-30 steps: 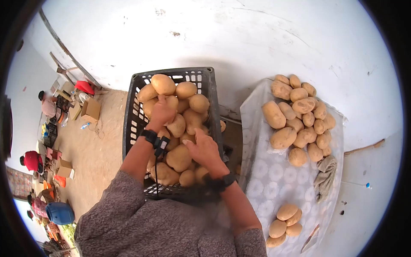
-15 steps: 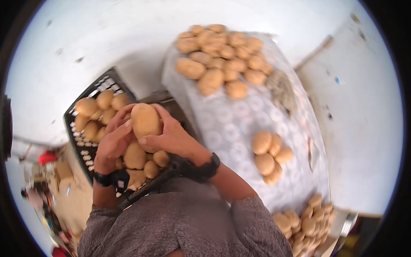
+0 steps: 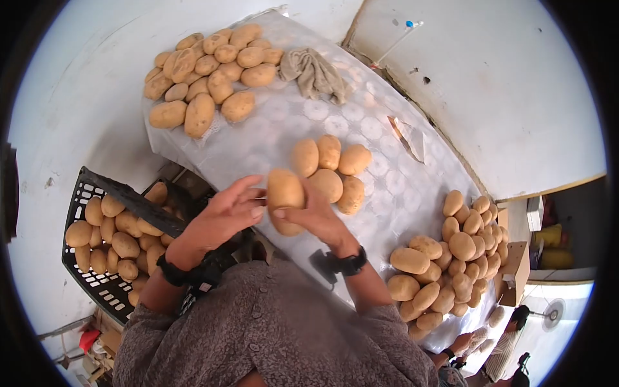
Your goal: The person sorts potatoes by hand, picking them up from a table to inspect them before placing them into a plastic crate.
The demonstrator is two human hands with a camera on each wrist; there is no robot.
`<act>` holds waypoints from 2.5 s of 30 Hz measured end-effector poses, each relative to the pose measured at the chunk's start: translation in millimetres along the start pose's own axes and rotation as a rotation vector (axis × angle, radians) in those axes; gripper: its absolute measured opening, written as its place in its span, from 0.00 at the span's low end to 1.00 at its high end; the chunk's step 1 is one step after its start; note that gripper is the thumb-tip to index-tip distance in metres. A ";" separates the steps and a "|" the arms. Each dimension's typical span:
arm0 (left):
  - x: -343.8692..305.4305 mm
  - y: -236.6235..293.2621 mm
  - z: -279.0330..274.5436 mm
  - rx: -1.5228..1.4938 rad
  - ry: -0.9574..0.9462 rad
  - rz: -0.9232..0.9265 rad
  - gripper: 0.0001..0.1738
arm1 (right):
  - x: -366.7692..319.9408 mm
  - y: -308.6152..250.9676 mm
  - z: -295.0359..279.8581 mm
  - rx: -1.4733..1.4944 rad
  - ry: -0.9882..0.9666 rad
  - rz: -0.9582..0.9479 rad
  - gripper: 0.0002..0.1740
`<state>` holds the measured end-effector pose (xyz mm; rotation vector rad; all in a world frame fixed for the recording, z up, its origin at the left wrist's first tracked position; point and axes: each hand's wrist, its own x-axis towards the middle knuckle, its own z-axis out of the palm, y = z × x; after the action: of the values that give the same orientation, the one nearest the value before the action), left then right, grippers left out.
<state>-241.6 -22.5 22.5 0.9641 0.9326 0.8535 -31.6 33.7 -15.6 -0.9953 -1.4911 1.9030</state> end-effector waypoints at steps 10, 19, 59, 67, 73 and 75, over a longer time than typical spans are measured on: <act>37.9 -38.7 20.2 0.269 -0.067 -0.096 0.28 | -43.2 34.1 -142.0 -0.355 0.703 0.065 0.39; 53.9 -71.2 16.3 0.200 0.051 -0.165 0.27 | -5.4 72.0 -182.2 -0.823 0.844 0.277 0.42; -317.3 -33.8 -266.5 1.003 1.880 -0.150 0.36 | 134.1 -86.7 179.2 -0.761 -0.420 -0.452 0.38; -299.4 -59.3 -315.5 0.724 2.062 -0.279 0.48 | 126.9 -57.5 280.4 -0.877 -0.767 -0.526 0.35; -295.1 -60.6 -329.7 0.541 2.067 -0.289 0.41 | 126.4 -31.0 283.2 -0.825 -0.835 -0.466 0.32; -293.5 -61.1 -324.7 0.580 2.071 -0.287 0.37 | 126.1 -23.8 280.2 -0.885 -0.863 -0.447 0.31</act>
<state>-633.6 -214.1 -48.5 -0.0156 3.0820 1.2075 -332.5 -26.2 13.0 -0.0067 -2.8818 1.3466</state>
